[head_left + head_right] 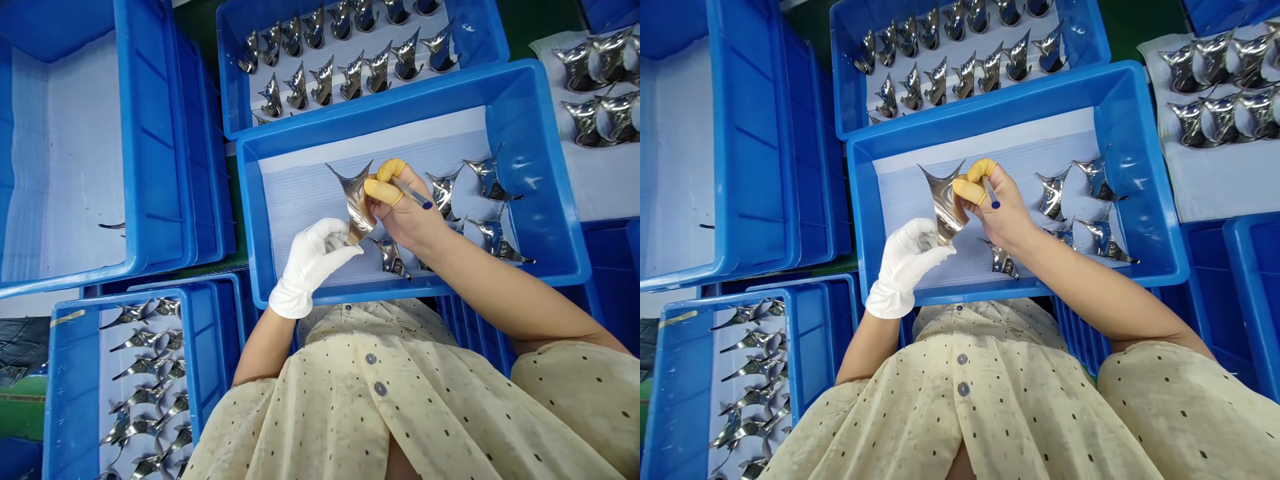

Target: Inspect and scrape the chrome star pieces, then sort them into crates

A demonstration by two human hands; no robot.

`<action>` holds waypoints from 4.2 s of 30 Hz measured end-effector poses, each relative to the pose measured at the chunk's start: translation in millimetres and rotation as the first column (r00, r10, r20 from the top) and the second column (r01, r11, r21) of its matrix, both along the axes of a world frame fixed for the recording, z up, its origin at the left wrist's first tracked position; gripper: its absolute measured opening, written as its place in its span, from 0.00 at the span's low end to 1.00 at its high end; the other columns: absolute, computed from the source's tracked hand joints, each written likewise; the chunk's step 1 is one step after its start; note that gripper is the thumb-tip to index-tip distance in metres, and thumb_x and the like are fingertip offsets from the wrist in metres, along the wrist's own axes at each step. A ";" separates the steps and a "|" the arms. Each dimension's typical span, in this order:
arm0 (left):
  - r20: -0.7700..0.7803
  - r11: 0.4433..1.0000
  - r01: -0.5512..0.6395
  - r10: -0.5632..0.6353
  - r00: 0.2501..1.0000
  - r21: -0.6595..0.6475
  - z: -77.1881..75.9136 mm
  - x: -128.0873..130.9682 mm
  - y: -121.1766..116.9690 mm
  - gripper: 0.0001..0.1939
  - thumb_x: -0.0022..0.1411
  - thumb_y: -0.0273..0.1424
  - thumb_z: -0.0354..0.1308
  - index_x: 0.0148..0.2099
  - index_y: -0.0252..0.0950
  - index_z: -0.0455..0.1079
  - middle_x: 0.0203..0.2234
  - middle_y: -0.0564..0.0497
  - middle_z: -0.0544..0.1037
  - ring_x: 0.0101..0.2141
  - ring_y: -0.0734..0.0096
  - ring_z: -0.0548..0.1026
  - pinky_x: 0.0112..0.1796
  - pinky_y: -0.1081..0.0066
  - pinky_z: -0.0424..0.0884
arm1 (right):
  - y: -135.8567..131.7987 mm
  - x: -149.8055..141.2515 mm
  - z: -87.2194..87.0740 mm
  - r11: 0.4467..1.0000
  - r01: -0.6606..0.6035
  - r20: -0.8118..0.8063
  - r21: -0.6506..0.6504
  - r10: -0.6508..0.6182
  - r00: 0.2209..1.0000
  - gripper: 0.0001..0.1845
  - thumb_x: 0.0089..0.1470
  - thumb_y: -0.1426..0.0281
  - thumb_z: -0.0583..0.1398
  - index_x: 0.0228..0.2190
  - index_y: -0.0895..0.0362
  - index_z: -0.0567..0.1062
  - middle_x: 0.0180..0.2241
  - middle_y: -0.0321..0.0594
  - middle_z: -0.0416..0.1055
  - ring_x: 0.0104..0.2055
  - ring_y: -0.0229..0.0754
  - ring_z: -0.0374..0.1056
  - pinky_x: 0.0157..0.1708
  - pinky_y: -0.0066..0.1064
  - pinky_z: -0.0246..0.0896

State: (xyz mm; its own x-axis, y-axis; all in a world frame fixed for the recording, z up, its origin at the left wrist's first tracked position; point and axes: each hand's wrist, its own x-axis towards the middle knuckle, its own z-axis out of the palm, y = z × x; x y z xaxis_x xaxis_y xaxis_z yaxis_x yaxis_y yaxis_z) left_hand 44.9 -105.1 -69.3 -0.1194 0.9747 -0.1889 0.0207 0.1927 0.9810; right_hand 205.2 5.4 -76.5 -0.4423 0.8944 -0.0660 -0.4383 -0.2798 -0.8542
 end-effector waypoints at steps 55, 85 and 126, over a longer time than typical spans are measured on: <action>0.663 0.950 -0.260 0.308 0.682 -0.174 0.0 12.3 22.4 0.20 0.77 0.43 0.61 0.64 0.43 0.78 0.56 0.48 0.84 0.52 0.69 0.83 0.46 0.76 0.80 | 0.6 -4.0 1.0 0.540 -0.304 0.457 0.785 -0.172 0.873 0.12 0.66 0.58 0.70 0.38 0.53 0.81 0.35 0.37 0.82 0.32 0.39 0.75 0.35 0.31 0.71; 0.587 0.828 -0.161 0.503 0.634 -0.537 -14.8 17.0 26.6 0.25 0.59 0.40 0.80 0.56 0.38 0.83 0.47 0.45 0.83 0.35 0.74 0.80 0.43 0.72 0.79 | 290.8 -51.9 -13.1 0.620 -0.710 0.893 0.335 -0.450 0.029 0.09 0.47 0.82 0.70 0.32 0.59 0.82 0.26 0.38 0.73 0.45 0.58 0.80 0.45 0.41 0.73; -0.021 0.960 -0.249 0.254 0.967 0.130 16.7 12.3 8.4 0.17 0.58 0.43 0.76 0.36 0.38 0.77 0.23 0.54 0.80 0.22 0.73 0.76 0.28 0.72 0.73 | 3.1 17.3 10.0 0.896 -0.150 0.097 0.418 0.120 0.988 0.32 0.45 0.58 0.82 0.31 0.52 0.65 0.34 0.34 0.77 0.33 0.37 0.75 0.35 0.31 0.74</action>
State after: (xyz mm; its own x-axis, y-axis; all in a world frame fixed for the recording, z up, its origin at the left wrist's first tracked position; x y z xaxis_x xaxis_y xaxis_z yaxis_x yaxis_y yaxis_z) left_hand 57.3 -96.8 -52.6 -0.3681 0.9280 -0.0583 0.0246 0.0724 0.9971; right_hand 222.5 8.4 -66.5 -0.5687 0.7763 0.2720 -0.3602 0.0622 -0.9308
